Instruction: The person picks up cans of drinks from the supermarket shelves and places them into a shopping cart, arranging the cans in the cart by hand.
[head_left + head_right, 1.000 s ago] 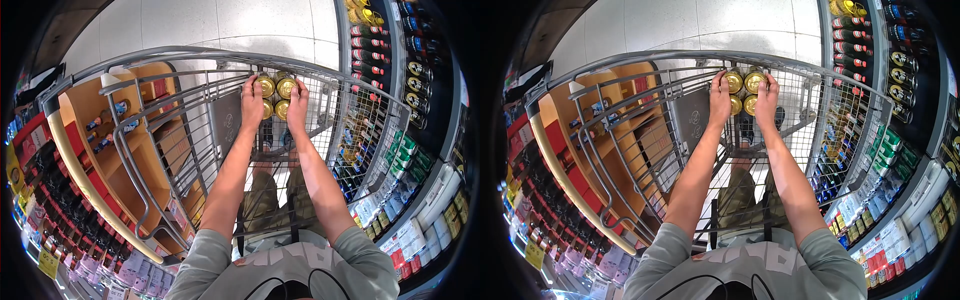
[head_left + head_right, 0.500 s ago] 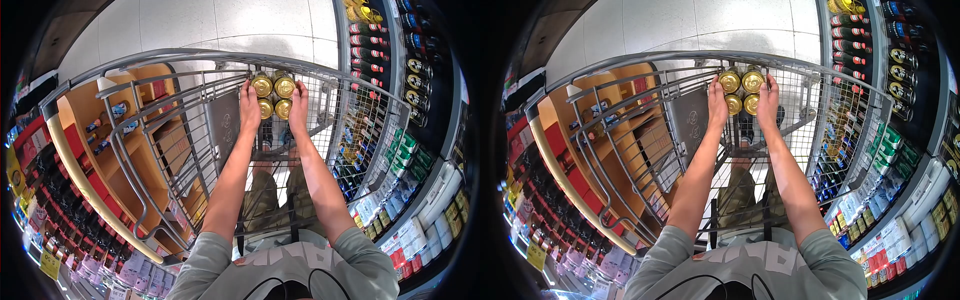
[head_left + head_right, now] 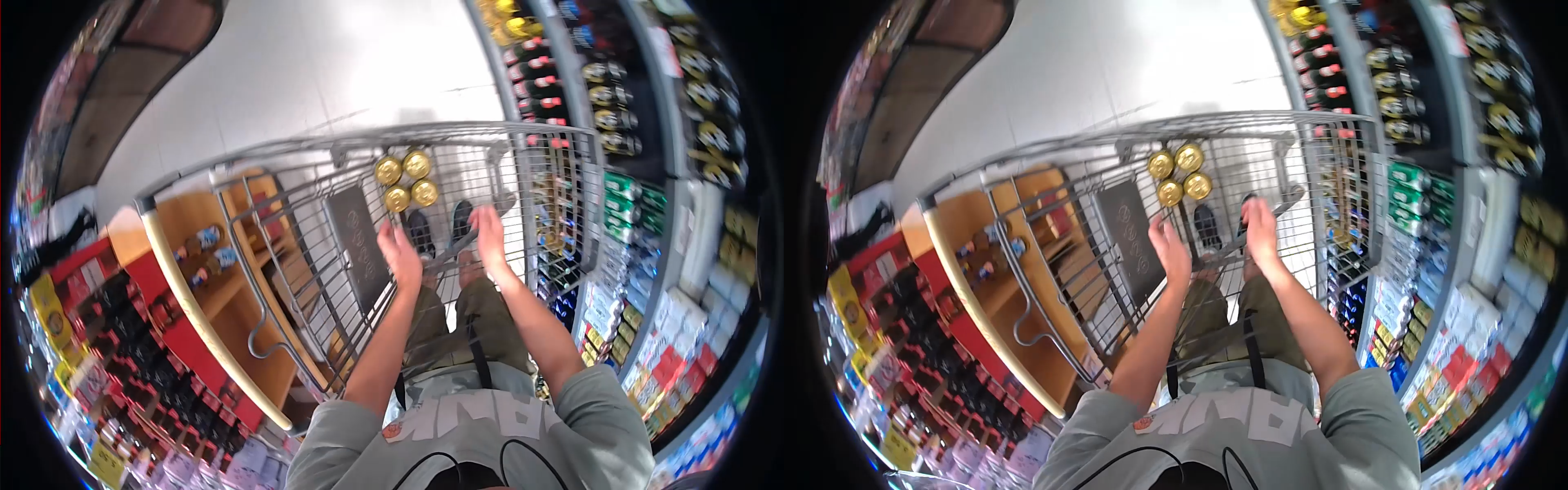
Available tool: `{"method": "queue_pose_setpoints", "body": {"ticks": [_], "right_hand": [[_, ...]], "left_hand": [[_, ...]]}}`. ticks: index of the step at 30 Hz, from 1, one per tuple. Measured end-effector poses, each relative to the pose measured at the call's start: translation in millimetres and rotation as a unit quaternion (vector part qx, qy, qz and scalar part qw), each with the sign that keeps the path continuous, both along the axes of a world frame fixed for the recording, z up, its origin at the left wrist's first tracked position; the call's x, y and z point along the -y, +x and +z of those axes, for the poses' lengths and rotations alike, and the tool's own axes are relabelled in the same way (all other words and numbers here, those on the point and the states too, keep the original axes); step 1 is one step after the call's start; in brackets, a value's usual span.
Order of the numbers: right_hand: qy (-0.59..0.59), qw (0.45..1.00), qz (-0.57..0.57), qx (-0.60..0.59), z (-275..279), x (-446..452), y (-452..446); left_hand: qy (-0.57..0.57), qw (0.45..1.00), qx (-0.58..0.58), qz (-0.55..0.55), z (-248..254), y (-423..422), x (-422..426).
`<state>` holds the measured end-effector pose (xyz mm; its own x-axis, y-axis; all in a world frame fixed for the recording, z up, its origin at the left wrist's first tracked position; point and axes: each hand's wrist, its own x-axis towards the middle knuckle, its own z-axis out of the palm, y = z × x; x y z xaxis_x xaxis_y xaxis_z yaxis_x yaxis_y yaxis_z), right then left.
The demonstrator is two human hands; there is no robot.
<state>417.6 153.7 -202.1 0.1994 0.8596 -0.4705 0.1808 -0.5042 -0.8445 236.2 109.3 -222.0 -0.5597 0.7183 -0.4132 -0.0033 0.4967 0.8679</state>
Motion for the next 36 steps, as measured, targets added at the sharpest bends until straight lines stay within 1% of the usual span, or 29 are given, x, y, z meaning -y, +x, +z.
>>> {"method": "queue_pose_setpoints", "body": {"ticks": [2, 3, 4, 5, 6, 8, 9, 10, 11, 12, 13, 14, 15, 16, 17, 18, 19, 21, 22, 24, 25, 26, 27, 28, 29, 30, 32, 35, 36], "right_hand": [[0.019, 1.0, -0.006, -0.002, 14.2, 33.5, 16.7], [0.043, 0.998, 0.001, 0.039, 43.6, 43.1, 16.2], [0.066, 0.994, 0.005, 0.083, 79.2, 49.5, 11.1], [0.174, 0.973, 0.058, 0.139, 109.4, 57.8, 12.8], [0.272, 0.935, 0.111, 0.2, 137.4, 69.1, 13.7], [0.334, 0.921, 0.123, 0.158, 186.1, 95.2, 12.6], [0.346, 0.916, 0.1, 0.176, 195.8, 112.5, 20.8], [0.25, 0.929, 0.195, 0.192, 202.0, 133.1, 31.4], [0.147, 0.925, 0.288, 0.2, 209.5, 151.9, 40.5], [0.16, 0.926, 0.27, 0.21, 227.0, 165.9, 48.0], [0.069, 0.917, 0.338, 0.198, 252.2, 178.6, 54.2], [-0.024, 0.897, 0.401, 0.182, 269.5, 195.7, 61.4], [0.045, 0.936, 0.323, 0.134, 264.9, 223.3, 66.9], [0.054, 0.937, 0.313, 0.143, 269.2, 243.1, 70.7], [0.134, 0.94, 0.299, 0.096, 272.9, 263.7, 74.5], [0.212, 0.934, 0.284, 0.049, 284.3, 283.3, 80.0], [0.137, 0.948, 0.279, 0.066, 305.2, 310.7, 84.4], [0.179, 0.945, 0.256, 0.096, 316.4, 366.4, 91.2], [0.223, 0.938, 0.237, 0.12, 319.1, 393.2, 92.1], [0.269, 0.934, 0.204, 0.113, 302.5, 452.8, 86.1], [0.243, 0.947, 0.167, 0.126, 305.5, 476.6, 88.0], [0.217, 0.957, 0.128, 0.141, 307.5, 496.8, 91.6], [0.137, 0.977, 0.117, 0.115, 305.6, 515.8, 91.6], [0.134, 0.978, 0.111, 0.114, 302.1, 531.1, 92.6], [0.177, 0.97, 0.084, 0.146, 298.1, 544.5, 91.7], [0.219, 0.957, 0.058, 0.179, 298.1, 554.9, 92.0], [0.206, 0.963, 0.044, 0.167, 303.9, 567.1, 95.8], [0.204, 0.961, 0.007, 0.187, 305.8, 576.8, 105.6], [0.205, 0.961, 0.009, 0.186, 312.0, 575.5, 109.4]], "left_hand": [[-0.041, 0.996, 0.068, -0.028, 27.7, 13.0, 24.5], [-0.079, 0.971, 0.226, 0.026, 52.0, 24.3, 29.8], [-0.127, 0.915, 0.375, 0.072, 76.0, 36.8, 36.6], [-0.124, 0.837, 0.532, 0.033, 92.9, 43.4, 52.0], [-0.131, 0.732, 0.668, -0.006, 107.1, 50.0, 62.5], [-0.187, 0.707, 0.679, -0.072, 208.1, 80.1, 59.2], [-0.096, 0.672, 0.724, -0.119, 230.9, 95.5, 72.3], [-0.101, 0.666, 0.724, -0.147, 239.6, 97.2, 79.3], [-0.172, 0.618, 0.742, -0.196, 243.3, 96.8, 86.6], [-0.239, 0.567, 0.75, -0.241, 243.8, 97.7, 95.4], [-0.245, 0.56, 0.723, -0.321, 239.2, 103.1, 108.8], [-0.237, 0.567, 0.707, -0.35, 236.2, 103.9, 128.9], [-0.179, 0.598, 0.635, -0.456, 236.4, 104.4, 143.8], [-0.146, 0.604, 0.594, -0.51, 236.9, 103.9, 158.3], [-0.112, 0.609, 0.55, -0.561, 236.3, 103.2, 173.1], [0.12, 0.612, 0.379, -0.684, 240.0, 100.4, 186.6], [0.34, 0.557, 0.176, -0.737, 243.1, 102.3, 207.2], [0.189, 0.535, 0.349, -0.746, 253.5, 125.0, 249.0], [0.337, 0.518, 0.326, -0.716, 279.8, 127.4, 268.8], [-0.025, 0.478, 0.428, -0.767, 257.2, 115.6, 307.7], [0.007, 0.446, 0.323, -0.835, 295.6, 125.9, 313.3], [0.01, 0.44, 0.322, -0.838, 297.5, 136.4, 323.5], [0.055, 0.405, 0.287, -0.867, 299.5, 143.8, 336.9], [0.098, 0.368, 0.251, -0.89, 302.1, 147.9, 350.9], [0.092, 0.364, 0.255, -0.891, 303.8, 151.8, 360.7], [0.123, 0.331, 0.27, -0.896, 307.3, 159.4, 364.3], [0.189, 0.267, 0.298, -0.896, 313.2, 176.7, 368.2], [0.166, 0.287, 0.323, -0.886, 337.9, 194.9, 381.0], [0.053, 0.313, 0.359, -0.878, 313.9, 195.9, 387.3]]}}
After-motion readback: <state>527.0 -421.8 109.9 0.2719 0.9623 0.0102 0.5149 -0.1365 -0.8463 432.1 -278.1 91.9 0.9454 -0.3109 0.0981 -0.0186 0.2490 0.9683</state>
